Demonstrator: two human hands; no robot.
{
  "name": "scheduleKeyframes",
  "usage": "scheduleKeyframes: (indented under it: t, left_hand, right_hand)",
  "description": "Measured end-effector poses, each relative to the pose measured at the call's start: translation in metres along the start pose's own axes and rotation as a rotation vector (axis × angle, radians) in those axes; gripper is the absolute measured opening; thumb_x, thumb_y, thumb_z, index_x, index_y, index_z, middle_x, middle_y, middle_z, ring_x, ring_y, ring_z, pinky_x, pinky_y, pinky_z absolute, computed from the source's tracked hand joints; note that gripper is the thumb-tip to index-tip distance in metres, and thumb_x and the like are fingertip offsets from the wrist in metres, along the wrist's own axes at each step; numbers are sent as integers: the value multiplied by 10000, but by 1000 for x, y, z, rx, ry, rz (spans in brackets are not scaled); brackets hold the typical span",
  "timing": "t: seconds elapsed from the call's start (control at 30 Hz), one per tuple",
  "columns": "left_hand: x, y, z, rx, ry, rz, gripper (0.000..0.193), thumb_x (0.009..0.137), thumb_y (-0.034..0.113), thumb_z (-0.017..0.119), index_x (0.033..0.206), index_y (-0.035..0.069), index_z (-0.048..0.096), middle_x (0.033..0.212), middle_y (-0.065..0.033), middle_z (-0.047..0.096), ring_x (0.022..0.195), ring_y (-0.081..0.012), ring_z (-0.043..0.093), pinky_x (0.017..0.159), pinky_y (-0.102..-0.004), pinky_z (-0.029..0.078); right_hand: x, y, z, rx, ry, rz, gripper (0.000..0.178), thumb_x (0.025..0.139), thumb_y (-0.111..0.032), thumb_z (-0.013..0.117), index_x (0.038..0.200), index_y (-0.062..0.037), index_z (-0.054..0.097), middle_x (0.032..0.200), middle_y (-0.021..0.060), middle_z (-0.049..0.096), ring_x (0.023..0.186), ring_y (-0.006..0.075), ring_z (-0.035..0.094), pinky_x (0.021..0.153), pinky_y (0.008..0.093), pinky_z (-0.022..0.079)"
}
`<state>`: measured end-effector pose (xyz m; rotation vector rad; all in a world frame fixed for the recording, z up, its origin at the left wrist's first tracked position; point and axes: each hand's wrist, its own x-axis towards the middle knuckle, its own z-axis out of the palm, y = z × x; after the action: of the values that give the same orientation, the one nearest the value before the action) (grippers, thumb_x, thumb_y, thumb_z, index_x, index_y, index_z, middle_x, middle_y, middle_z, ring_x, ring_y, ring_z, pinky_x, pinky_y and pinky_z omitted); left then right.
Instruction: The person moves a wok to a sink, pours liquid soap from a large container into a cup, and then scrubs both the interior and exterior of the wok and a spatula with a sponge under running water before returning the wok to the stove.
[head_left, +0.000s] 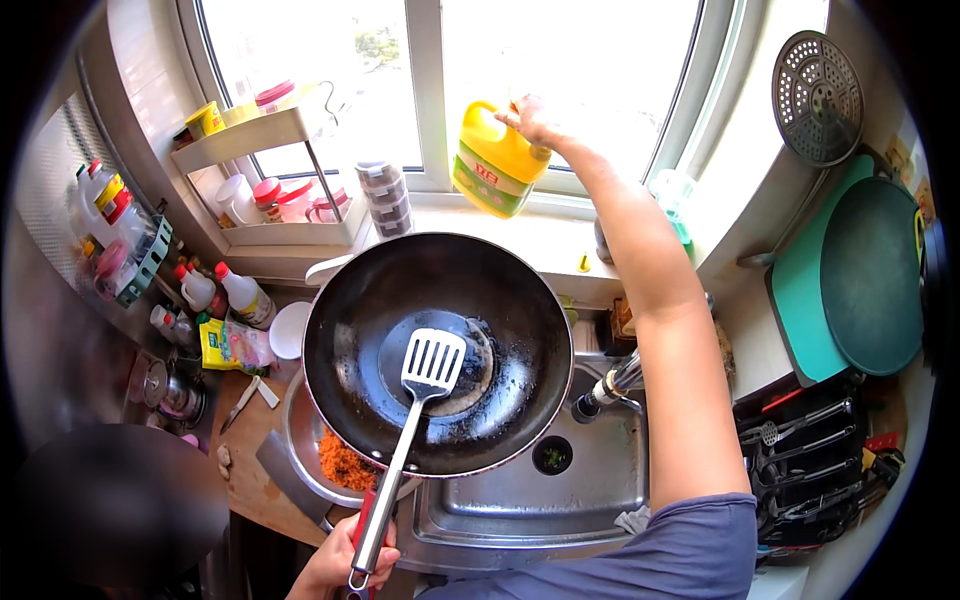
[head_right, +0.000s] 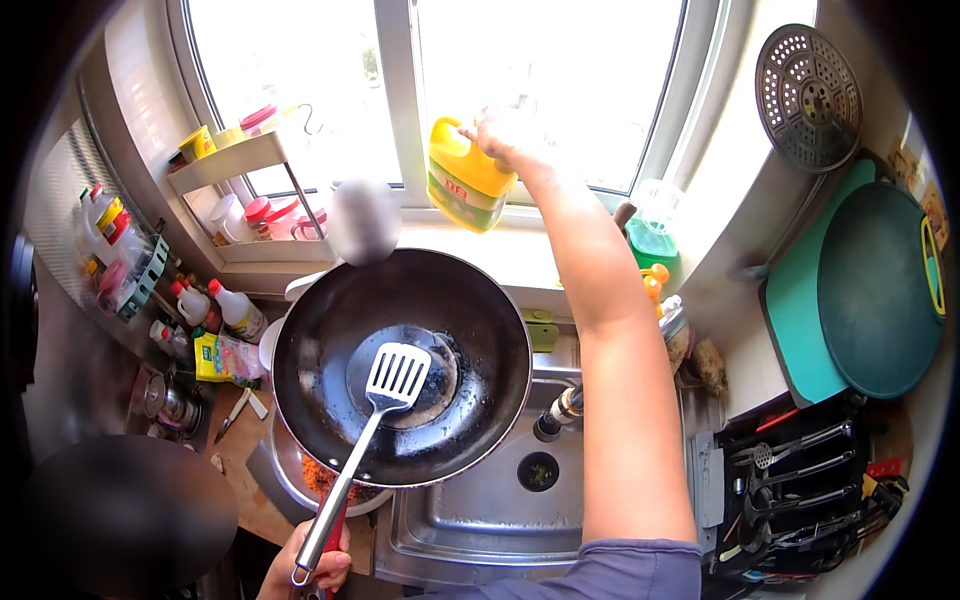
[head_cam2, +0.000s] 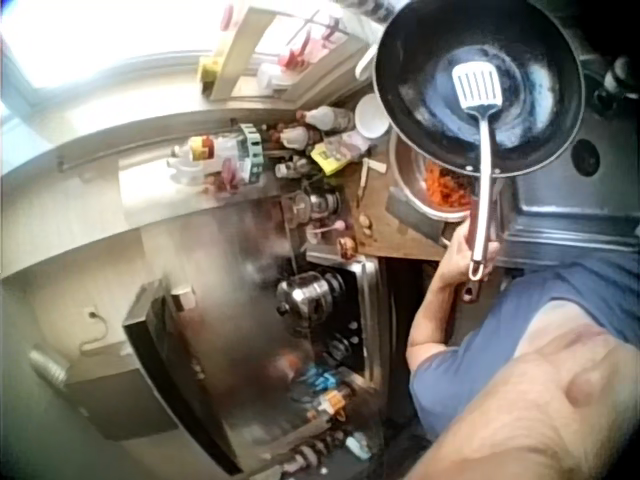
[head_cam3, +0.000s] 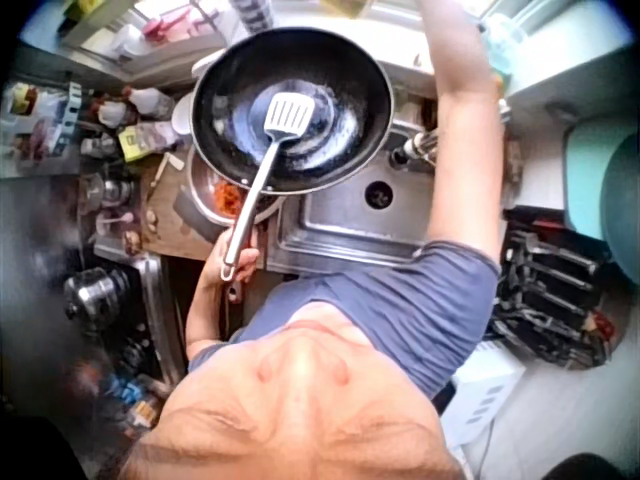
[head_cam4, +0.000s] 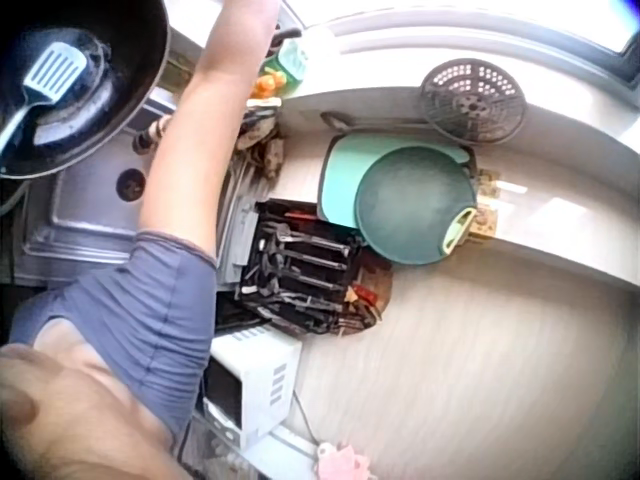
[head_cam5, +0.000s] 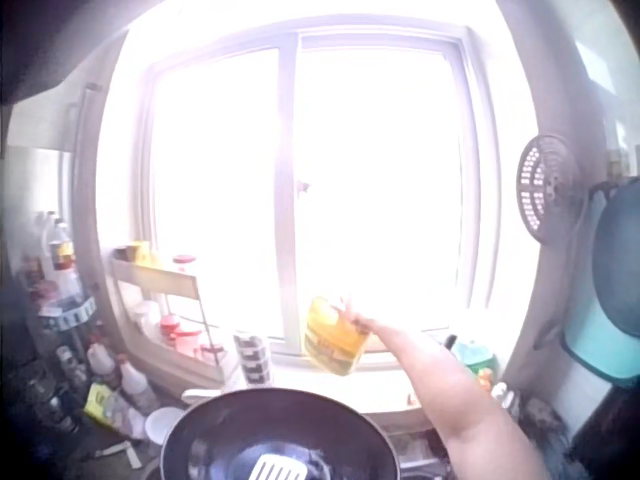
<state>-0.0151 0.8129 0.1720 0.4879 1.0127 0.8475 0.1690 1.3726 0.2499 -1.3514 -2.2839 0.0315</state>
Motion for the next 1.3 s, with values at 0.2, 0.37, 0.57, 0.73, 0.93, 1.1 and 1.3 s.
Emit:
scheduleKeyframes:
  t: [0.2,0.37,0.57,0.73,0.93,1.1,1.3]
  left_hand:
    - [-3,-15,-5,167,5,40,257,792,128,703,847,36,470,555,-23,475,345,-101,433,320,-234,352]
    - [-5,-28,-1,124,58,57,266,782,106,716,878,39,476,555,-12,455,355,-98,419,316,-240,336]
    - [-4,-24,3,92,21,27,288,794,159,720,815,50,455,556,-7,448,357,-83,413,314,-226,328]
    - [-10,-15,7,137,82,34,286,785,144,722,813,46,454,546,-9,451,355,-87,413,315,-220,322]
    - [-19,-4,14,165,142,83,318,779,223,723,802,50,456,489,-11,437,335,-92,382,314,-224,307]
    - [-20,-6,0,2,49,44,216,789,30,676,856,8,472,539,-42,478,400,-122,481,405,-257,389]
    - [-14,-10,0,20,35,50,219,792,38,672,860,12,465,551,-40,479,397,-122,483,405,-261,404]
  right_hand:
    - [1,5,-20,-28,-12,45,427,922,-425,517,1005,-21,627,935,153,652,863,264,608,823,389,470]
    - [-12,-6,-44,-94,-125,29,422,940,-409,488,1081,-26,596,1004,150,639,915,257,601,853,387,462]
    - [-28,-4,-28,-193,-228,-18,373,957,-369,449,1109,-47,560,1067,151,627,1008,305,581,886,410,448]
    - [-42,-20,-60,-176,-165,4,369,966,-379,431,1067,-56,576,974,129,658,901,275,626,845,406,472]
    - [-35,-4,-78,-156,32,145,452,960,-434,418,1009,-41,634,949,133,665,873,249,639,833,387,482]
    - [-30,23,-93,-34,11,282,525,954,-473,357,1140,-52,610,1146,152,619,1079,295,578,935,406,427]
    - [-36,27,-125,202,119,296,475,967,-436,412,1133,-19,566,1085,152,629,939,268,636,849,369,507]
